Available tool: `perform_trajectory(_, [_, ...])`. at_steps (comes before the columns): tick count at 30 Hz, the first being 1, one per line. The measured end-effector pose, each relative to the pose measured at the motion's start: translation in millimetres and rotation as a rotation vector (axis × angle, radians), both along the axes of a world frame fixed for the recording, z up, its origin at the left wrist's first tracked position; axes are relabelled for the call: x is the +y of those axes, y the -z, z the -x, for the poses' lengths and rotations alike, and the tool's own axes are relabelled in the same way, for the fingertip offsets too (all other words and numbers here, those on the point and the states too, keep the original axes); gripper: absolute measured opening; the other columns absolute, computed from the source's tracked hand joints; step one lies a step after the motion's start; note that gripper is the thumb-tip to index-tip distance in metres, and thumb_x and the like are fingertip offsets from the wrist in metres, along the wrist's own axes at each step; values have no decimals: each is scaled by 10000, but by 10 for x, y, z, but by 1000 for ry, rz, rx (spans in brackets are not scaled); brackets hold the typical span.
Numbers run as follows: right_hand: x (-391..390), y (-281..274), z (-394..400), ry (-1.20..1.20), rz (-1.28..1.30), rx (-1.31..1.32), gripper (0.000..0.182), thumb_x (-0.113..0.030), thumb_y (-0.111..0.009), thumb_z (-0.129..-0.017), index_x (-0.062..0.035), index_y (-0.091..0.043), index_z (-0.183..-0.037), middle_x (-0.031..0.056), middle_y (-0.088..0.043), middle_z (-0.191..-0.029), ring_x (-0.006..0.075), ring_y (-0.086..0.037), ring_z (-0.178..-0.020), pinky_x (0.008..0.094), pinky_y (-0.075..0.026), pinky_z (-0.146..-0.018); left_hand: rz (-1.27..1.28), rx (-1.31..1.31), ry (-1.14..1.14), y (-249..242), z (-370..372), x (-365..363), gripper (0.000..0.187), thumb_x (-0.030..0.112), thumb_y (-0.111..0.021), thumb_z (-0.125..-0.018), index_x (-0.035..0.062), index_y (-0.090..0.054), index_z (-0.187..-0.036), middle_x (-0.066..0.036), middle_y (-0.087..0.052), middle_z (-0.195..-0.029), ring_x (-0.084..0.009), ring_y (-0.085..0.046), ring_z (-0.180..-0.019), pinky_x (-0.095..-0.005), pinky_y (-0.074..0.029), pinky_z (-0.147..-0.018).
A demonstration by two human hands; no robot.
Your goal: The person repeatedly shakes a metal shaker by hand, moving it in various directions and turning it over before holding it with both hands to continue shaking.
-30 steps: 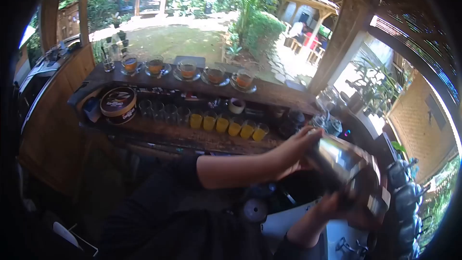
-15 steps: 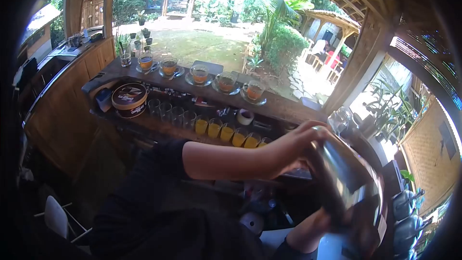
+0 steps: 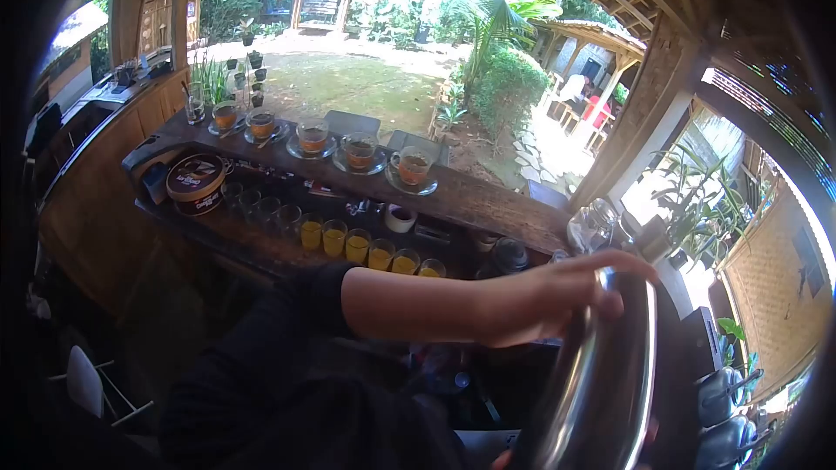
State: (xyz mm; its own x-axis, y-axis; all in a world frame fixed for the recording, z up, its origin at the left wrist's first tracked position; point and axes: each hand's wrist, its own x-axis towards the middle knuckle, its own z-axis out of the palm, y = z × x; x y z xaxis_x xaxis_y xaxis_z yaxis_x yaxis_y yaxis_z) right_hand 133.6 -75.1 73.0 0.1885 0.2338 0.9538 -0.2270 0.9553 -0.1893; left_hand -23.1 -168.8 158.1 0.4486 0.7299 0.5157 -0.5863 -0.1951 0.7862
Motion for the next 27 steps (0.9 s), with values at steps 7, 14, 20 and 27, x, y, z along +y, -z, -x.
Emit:
perform_trajectory(7, [267, -184, 188, 307, 99, -179, 731, -414, -674, -760, -21, -336, -1276, 196, -376, -1274, 295, -446, -1140, 418, -397, -965, 646, -245, -75, 905, 53, 1357, 322, 401, -461, -875, 120, -535, -1014, -17, -562, -847, -146, -548, -762, -337, -450, -733])
perform_trajectory(14, [-461, -572, 315, -117, -777, -690, 399, -288, -441, -833, -125, -458, -1196, 113, -514, -1129, 303, -455, -1136, 446, -321, -1018, 132, -592, 48, 974, 358, 744, 457, 416, -476, -859, 155, -442, -1232, -115, -528, -1143, -278, -528, -980, -420, -440, -805])
perform_trajectory(20, [244, -318, 1560, -512, -556, -772, 518, -188, -718, -687, -173, -496, -1155, 121, -497, -1161, 385, -474, -1082, 464, -403, -914, 503, -815, -758, 2077, 941, 748, 545, 490, -520, -828, 206, -429, -1285, -63, -549, -1134, -189, -542, -1004, -337, -468, -830])
perform_trajectory(27, [-797, -283, 1561, -681, -1198, -540, 368, -280, -567, -771, -384, -456, -1105, -4, -455, -1292, 394, -400, -1206, 622, -326, -904, -324, -742, -315, 1226, 1339, -230, 563, 538, -447, -850, 196, -437, -1297, -163, -501, -1110, -276, -488, -858, -383, -420, -801])
